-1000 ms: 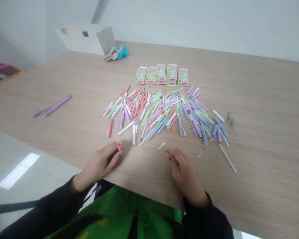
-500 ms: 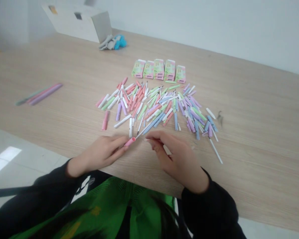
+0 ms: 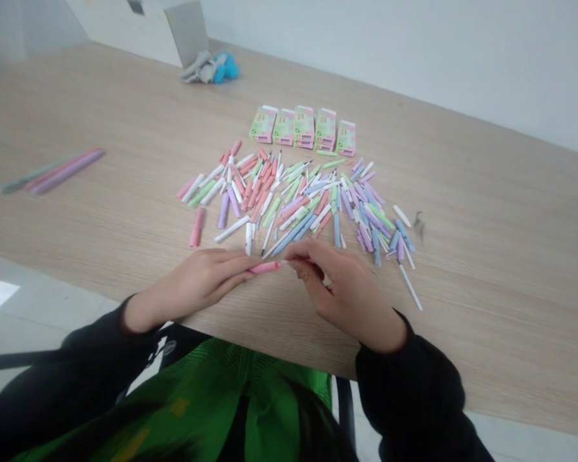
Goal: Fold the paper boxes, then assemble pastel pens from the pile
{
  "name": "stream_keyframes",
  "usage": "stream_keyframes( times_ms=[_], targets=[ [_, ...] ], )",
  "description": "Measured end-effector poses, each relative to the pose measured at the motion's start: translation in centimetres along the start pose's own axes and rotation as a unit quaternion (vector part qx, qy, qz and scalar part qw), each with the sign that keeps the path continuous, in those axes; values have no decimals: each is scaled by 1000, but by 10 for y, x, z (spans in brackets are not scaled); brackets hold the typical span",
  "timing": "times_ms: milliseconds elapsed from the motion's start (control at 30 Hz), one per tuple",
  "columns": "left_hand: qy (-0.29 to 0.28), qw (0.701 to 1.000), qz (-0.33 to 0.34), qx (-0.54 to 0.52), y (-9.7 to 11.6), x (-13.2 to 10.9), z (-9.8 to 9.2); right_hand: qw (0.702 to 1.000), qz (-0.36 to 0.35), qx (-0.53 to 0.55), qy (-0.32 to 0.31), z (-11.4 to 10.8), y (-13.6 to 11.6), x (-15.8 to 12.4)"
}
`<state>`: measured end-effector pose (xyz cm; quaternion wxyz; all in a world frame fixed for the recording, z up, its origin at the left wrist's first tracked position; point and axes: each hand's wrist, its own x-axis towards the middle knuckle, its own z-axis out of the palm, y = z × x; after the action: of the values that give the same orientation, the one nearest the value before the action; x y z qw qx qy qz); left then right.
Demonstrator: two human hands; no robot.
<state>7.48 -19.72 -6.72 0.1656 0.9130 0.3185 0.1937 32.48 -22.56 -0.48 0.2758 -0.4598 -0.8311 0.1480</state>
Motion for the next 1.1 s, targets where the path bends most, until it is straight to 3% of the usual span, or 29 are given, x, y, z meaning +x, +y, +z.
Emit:
stream_keyframes(
  times_ms=[100, 300, 467, 600, 833, 1100],
  targets=[
    [13, 1000, 0, -15, -3, -1, 3, 1000, 1, -8, 7, -3, 3, -2],
    [-15, 998, 24, -48, -2, 7, -2, 998, -39, -12, -37, -2, 0, 6],
    [-27, 989, 16, -145, 4, 24, -6, 998, -1, 21, -57, -4, 4, 17],
    [-11, 964, -19, -265, 5, 37, -3, 996, 4, 69, -63, -2, 8, 25],
    [-38, 904, -65, -422, -1, 46, -6, 984, -1, 171, -47, 10, 10, 29],
    [-66, 849, -77, -518, -1, 46, -9, 964, 49, 251, 72, 27, 15, 27]
  ],
)
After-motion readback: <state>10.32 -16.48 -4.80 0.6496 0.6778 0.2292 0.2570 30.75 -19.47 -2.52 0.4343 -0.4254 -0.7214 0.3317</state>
